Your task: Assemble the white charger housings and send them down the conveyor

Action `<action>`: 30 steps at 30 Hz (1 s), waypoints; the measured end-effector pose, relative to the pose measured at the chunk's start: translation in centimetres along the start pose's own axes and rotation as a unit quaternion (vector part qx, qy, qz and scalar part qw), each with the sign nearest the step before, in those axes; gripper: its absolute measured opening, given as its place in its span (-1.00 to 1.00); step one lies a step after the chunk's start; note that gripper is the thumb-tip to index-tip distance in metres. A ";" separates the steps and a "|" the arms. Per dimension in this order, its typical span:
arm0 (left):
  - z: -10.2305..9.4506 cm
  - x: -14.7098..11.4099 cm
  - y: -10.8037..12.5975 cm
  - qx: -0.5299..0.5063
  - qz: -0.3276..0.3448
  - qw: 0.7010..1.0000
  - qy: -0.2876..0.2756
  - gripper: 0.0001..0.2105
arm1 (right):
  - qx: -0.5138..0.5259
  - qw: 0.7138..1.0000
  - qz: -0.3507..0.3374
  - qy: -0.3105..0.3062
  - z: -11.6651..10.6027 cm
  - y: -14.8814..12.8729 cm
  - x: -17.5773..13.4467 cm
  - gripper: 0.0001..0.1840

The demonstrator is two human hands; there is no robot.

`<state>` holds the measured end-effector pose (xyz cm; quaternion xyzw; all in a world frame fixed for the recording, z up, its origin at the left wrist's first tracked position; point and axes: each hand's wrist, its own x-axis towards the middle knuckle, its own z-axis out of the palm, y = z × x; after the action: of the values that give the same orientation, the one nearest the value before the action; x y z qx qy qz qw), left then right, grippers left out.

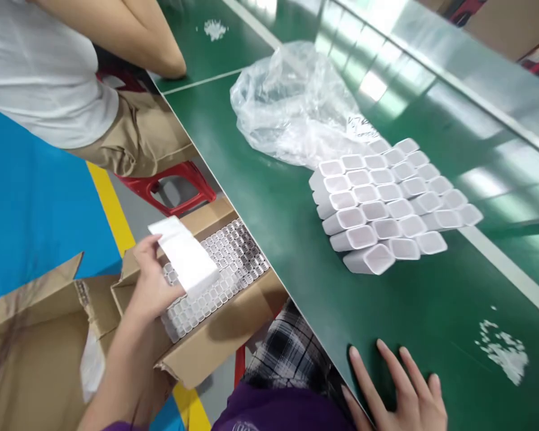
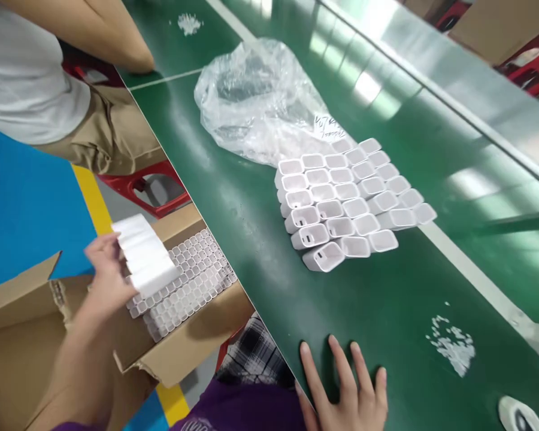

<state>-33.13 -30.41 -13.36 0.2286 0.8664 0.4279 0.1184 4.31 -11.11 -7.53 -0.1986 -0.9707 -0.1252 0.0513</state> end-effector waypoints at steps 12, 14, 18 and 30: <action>9.3 3.9 27.1 0.330 0.215 0.857 -0.333 -0.01 | 0.025 0.998 0.057 0.029 -2.2 -1.0 -0.3 -0.46; 10.6 3.6 27.7 0.333 0.210 0.854 -0.341 0.00 | 0.023 0.998 0.055 0.032 -2.2 -0.9 -0.2 -0.48; 10.3 3.3 26.5 0.236 0.220 0.882 -0.342 0.08 | 0.026 0.998 0.044 0.021 -2.0 -1.0 -0.3 -0.43; 4.4 -1.8 -5.4 0.043 -0.265 0.963 0.033 -0.72 | 0.056 0.998 0.023 0.021 -0.8 -0.6 -0.4 -0.21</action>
<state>-31.38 -31.13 -20.33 -0.0189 0.9168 0.3511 0.1892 4.51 -12.00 -6.95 -0.2145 -0.9701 -0.0735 0.0861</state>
